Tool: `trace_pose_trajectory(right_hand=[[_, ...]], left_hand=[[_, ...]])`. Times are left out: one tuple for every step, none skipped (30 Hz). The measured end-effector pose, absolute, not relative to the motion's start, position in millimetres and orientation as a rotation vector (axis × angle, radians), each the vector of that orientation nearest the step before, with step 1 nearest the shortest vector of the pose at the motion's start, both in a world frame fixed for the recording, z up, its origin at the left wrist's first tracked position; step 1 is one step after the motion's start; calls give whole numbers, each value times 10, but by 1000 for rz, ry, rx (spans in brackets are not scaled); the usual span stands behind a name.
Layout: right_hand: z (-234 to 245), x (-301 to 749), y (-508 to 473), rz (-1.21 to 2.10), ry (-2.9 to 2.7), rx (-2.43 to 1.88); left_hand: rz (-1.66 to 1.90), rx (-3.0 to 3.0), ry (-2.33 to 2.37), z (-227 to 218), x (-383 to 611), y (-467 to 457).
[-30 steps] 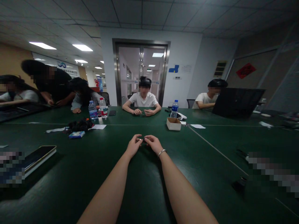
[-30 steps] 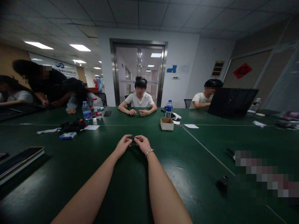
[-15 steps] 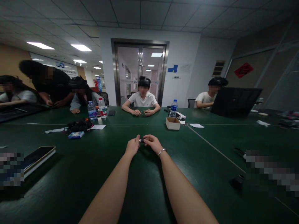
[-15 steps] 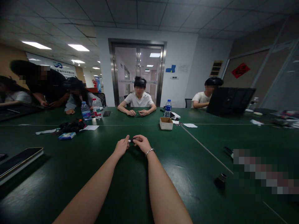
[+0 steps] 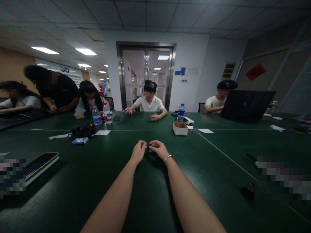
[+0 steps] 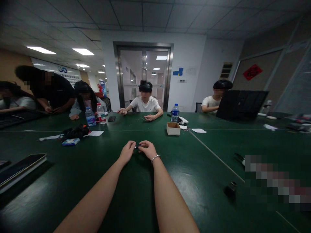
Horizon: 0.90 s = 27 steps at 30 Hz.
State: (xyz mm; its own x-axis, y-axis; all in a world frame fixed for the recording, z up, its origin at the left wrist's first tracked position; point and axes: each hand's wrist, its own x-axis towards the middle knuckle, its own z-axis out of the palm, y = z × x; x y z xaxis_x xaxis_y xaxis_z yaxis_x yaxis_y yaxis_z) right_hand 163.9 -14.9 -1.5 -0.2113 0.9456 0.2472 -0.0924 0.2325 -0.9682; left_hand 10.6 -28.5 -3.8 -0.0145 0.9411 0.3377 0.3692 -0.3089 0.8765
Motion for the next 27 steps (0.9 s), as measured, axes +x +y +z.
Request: trace_pose_trajectory(right_hand=[[-16,1641,-150,1205,-1416,-865],[-16,1643,-152,1202,-1414,-863],[-14,1646,-156,1201,-1416,-861],[-12,1647,-160,1198,-1423,-861],[-9,1648,-165,1193,-1432,-863],[-6,1648,-170,1189,-1441,-868],[-3,1646,-173,1185,-1447,-873],[1,1644,-175,1182,-1452,-877],[3,1642,-175,1180,-1453,-877],[5,1639,-173,1177,-1451,-876],[6,1637,-172,1173,-1444,-875],[6,1636,-169,1170,-1433,-878],[5,1636,-167,1168,-1419,-882],[4,1636,-166,1168,-1408,-886],[2,1637,-165,1171,-1402,-889],[0,1638,-165,1174,-1403,-891],[-3,1639,-164,1175,-1412,-893],[-5,1639,-163,1176,-1425,-895],[-7,1640,-162,1175,-1437,-896],[-9,1640,-161,1174,-1447,-895],[-11,1639,-160,1176,-1454,-894],[-12,1639,-158,1177,-1453,-894],[-14,1639,-157,1178,-1447,-896],[-15,1638,-156,1176,-1437,-900],[-17,1638,-154,1172,-1425,-906],[-19,1638,-153,1171,-1411,-911],[-20,1638,-152,1173,-1400,-914]], left_hand=[[1343,1724,1324,-27,111,-296],[1355,1736,1278,-18,113,-304],[1349,1742,1242,-13,112,-308],[1335,1739,1231,-12,108,-309],[1320,1726,1244,-16,104,-307],[1306,1708,1275,-22,101,-302],[1292,1687,1317,-29,101,-297],[1280,1661,1357,-35,103,-293],[1272,1634,1388,-38,107,-290],[1274,1607,1400,-38,113,-289],[1286,1585,1389,-34,119,-292],[1307,1572,1357,-26,123,-296],[1334,1574,1309,-16,123,-302],[1356,1594,1256,-6,121,-309],[1365,1624,1207,2,115,-314],[1364,1651,1179,7,108,-318],[1353,1667,1182,7,100,-320],[1336,1670,1212,3,94,-319],[1318,1664,1260,-5,89,-315],[1299,1657,1312,-17,88,-310],[1282,1655,1360,-31,89,-304],[1273,1660,1392,-44,93,-299],[1279,1671,1403,-55,97,-294],[1303,1684,1392,-64,101,-290],[1336,1696,1364,-70,104,-287],[1372,1704,1325,-74,105,-282],[1402,1707,1282,-77,103,-276]])
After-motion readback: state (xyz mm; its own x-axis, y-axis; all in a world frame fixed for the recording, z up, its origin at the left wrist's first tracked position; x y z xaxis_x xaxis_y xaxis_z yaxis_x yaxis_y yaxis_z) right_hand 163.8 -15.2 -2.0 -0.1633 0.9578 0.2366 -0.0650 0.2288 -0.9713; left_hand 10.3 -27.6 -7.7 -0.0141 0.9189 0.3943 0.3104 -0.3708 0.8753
